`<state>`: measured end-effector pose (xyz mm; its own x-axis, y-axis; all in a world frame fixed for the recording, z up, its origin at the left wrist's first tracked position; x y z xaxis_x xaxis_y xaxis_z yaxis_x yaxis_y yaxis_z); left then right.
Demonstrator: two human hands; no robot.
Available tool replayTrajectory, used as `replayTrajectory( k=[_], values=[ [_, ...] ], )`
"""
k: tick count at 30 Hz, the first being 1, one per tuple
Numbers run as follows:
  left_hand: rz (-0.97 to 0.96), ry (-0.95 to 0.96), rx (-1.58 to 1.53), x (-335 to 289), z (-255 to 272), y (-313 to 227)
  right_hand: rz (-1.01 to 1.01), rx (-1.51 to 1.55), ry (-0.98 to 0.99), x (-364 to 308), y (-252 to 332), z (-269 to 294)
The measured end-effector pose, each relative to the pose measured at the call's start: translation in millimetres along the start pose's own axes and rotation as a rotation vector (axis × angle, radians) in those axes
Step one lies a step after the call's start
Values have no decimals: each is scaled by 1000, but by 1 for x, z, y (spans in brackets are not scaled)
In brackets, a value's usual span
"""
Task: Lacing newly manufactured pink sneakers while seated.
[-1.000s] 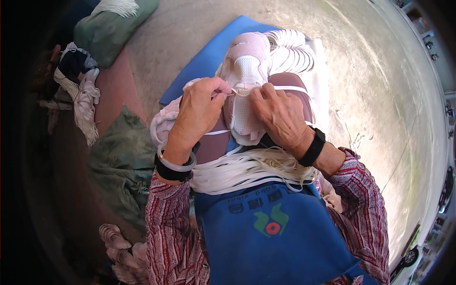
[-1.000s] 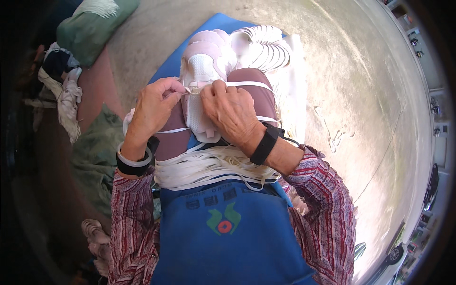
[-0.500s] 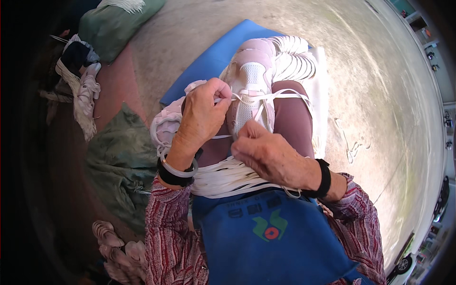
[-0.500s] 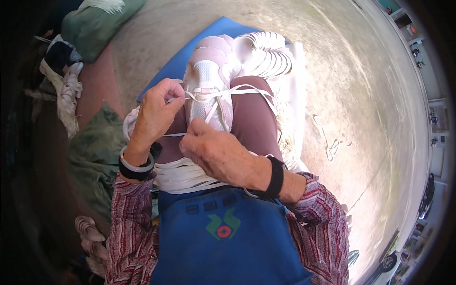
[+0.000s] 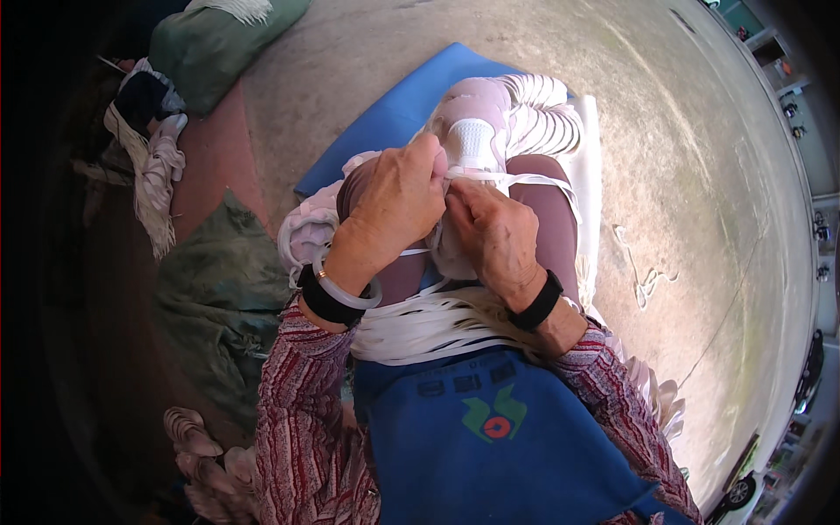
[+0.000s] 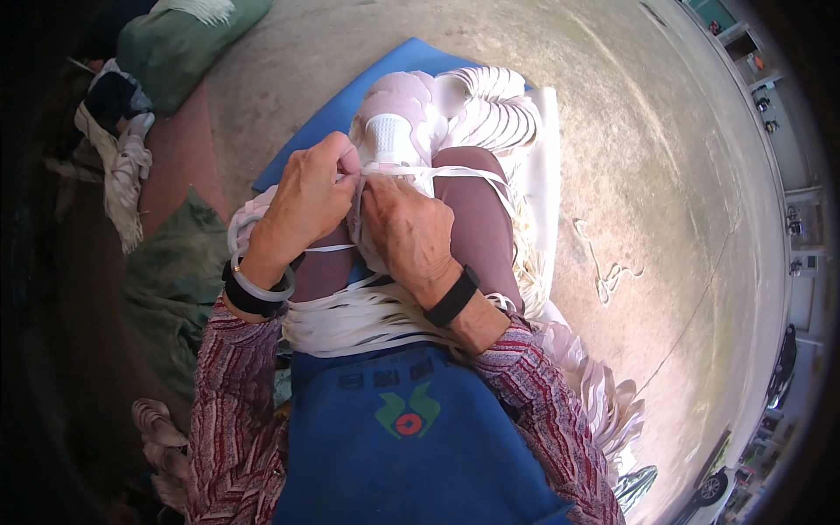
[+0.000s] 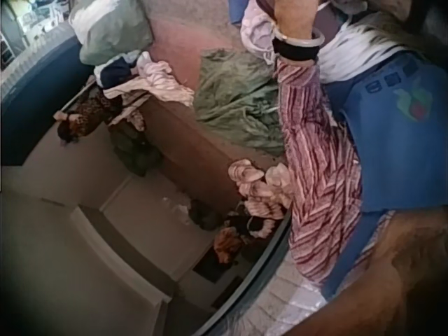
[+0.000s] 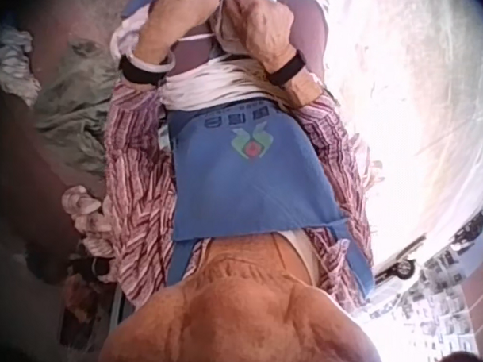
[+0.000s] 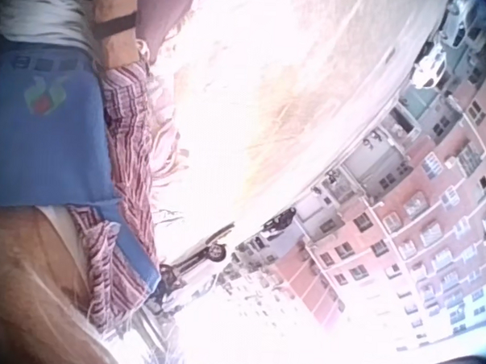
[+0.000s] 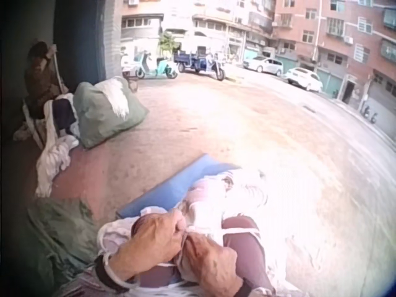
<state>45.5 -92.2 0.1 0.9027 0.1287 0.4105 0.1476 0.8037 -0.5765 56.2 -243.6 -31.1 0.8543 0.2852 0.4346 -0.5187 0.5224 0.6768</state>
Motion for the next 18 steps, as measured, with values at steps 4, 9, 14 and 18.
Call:
replayTrajectory(
  k=[4,9,14,18],
  values=[
    [239,13,-177,4,2,27,57,176,-110,7,-6,-16],
    [606,-44,-477,3,2,38,-4,204,-31,26,-8,-19],
    [347,-167,-203,-11,-1,17,16,1,-61,28,-1,-16],
    [266,-107,-230,-33,-5,9,10,35,47,16,-14,-17]
  ],
)
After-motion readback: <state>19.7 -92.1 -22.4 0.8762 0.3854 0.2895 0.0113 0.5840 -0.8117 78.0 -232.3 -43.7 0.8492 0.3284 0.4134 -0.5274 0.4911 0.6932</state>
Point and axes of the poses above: each hand's wrist, its own x-axis towards the middle knuckle, its own z-axis out of the back of the hand, y = z × x, the point moved 1 cm from there along x, towards the middle knuckle, and after that the axes turned 10 degrees about -y, right-handed, at the moved point
